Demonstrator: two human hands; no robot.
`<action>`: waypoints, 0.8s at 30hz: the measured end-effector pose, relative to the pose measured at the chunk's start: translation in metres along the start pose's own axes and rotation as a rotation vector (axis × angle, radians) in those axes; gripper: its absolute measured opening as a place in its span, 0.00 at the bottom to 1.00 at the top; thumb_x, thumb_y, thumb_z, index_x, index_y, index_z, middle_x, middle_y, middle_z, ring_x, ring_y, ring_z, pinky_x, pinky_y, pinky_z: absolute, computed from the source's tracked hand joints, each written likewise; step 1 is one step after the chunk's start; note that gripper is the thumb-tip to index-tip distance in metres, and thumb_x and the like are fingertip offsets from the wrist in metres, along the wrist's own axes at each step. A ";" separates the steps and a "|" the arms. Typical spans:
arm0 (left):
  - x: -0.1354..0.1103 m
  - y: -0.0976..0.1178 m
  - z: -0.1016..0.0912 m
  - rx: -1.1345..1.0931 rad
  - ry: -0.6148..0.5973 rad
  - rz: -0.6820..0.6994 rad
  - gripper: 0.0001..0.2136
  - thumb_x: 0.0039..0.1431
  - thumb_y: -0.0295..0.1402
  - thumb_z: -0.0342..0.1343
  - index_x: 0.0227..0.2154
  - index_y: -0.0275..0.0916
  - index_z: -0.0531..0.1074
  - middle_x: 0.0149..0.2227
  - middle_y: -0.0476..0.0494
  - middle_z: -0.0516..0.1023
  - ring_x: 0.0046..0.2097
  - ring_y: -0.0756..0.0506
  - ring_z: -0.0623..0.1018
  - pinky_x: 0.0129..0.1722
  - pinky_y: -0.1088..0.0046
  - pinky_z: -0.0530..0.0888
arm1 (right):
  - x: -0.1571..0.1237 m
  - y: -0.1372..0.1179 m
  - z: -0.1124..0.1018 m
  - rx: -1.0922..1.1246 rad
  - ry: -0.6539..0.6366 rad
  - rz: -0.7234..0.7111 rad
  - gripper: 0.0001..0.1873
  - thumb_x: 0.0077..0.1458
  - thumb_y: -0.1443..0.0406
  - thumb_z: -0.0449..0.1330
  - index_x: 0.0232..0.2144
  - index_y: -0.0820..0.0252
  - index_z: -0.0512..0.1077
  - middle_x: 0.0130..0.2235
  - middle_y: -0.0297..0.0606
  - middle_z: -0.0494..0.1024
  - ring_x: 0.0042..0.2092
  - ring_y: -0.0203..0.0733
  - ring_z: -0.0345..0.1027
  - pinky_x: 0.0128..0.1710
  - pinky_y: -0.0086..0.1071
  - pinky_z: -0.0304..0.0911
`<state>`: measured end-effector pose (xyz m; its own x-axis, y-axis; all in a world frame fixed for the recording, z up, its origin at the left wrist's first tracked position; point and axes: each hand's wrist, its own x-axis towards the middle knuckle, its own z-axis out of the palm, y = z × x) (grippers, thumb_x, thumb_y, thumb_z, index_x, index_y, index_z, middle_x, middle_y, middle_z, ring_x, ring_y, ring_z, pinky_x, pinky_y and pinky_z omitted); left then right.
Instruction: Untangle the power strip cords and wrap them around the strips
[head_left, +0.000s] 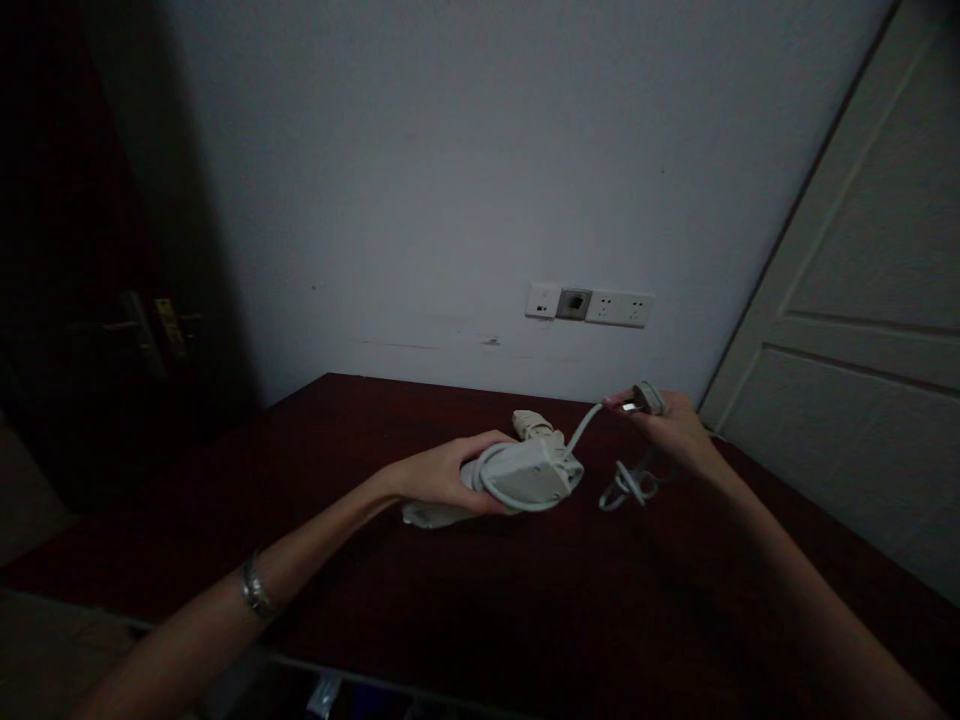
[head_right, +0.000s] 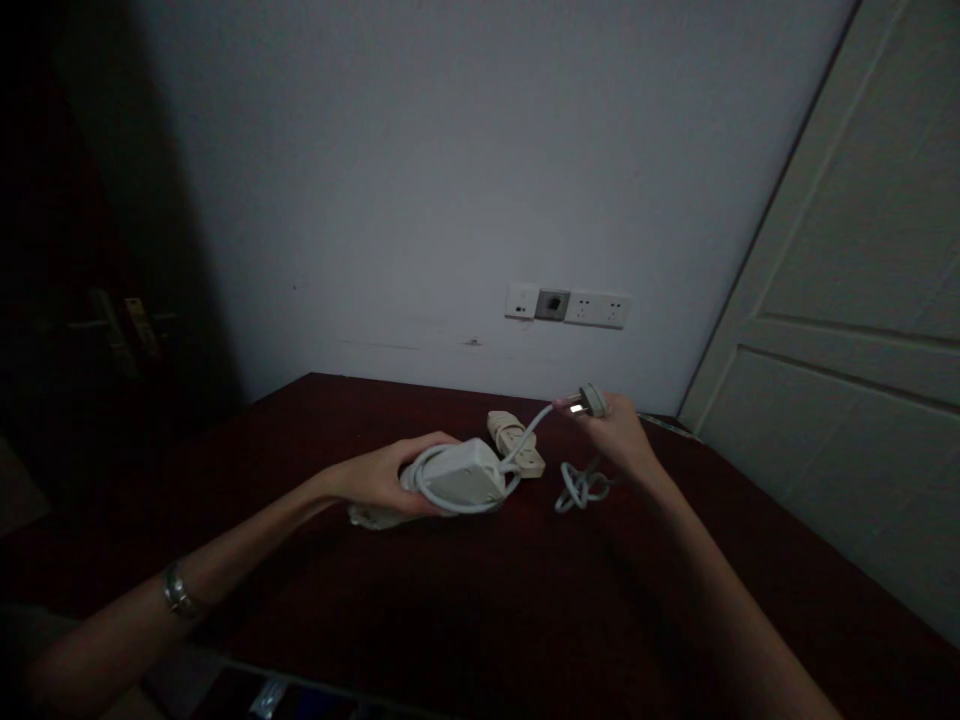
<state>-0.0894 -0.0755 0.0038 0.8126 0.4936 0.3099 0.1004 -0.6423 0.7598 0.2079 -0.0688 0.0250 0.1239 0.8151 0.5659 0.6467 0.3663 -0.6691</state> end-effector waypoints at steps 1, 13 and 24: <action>0.002 0.000 0.001 0.147 -0.029 0.016 0.28 0.43 0.34 0.59 0.51 0.42 0.64 0.42 0.43 0.74 0.39 0.44 0.74 0.38 0.70 0.69 | 0.001 -0.004 0.001 -0.009 -0.006 0.001 0.08 0.42 0.62 0.58 0.22 0.61 0.75 0.26 0.40 0.78 0.30 0.43 0.71 0.28 0.32 0.63; 0.004 -0.030 0.026 1.251 -0.045 0.090 0.33 0.50 0.35 0.56 0.59 0.46 0.49 0.43 0.38 0.68 0.42 0.41 0.69 0.38 0.68 0.66 | -0.016 -0.034 0.004 -0.078 -0.105 -0.103 0.09 0.44 0.66 0.56 0.27 0.63 0.75 0.29 0.41 0.78 0.32 0.43 0.71 0.30 0.32 0.63; 0.012 -0.064 0.040 1.306 0.202 -0.133 0.35 0.46 0.25 0.48 0.59 0.26 0.44 0.46 0.31 0.66 0.46 0.38 0.66 0.46 0.62 0.62 | -0.069 -0.083 0.020 -0.012 -0.276 -0.162 0.07 0.50 0.62 0.55 0.27 0.62 0.69 0.24 0.35 0.73 0.24 0.35 0.65 0.23 0.26 0.58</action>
<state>-0.0631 -0.0515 -0.0639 0.6656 0.6014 0.4419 0.7389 -0.6141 -0.2773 0.1303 -0.1459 0.0319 -0.1897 0.8381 0.5114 0.6500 0.4976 -0.5743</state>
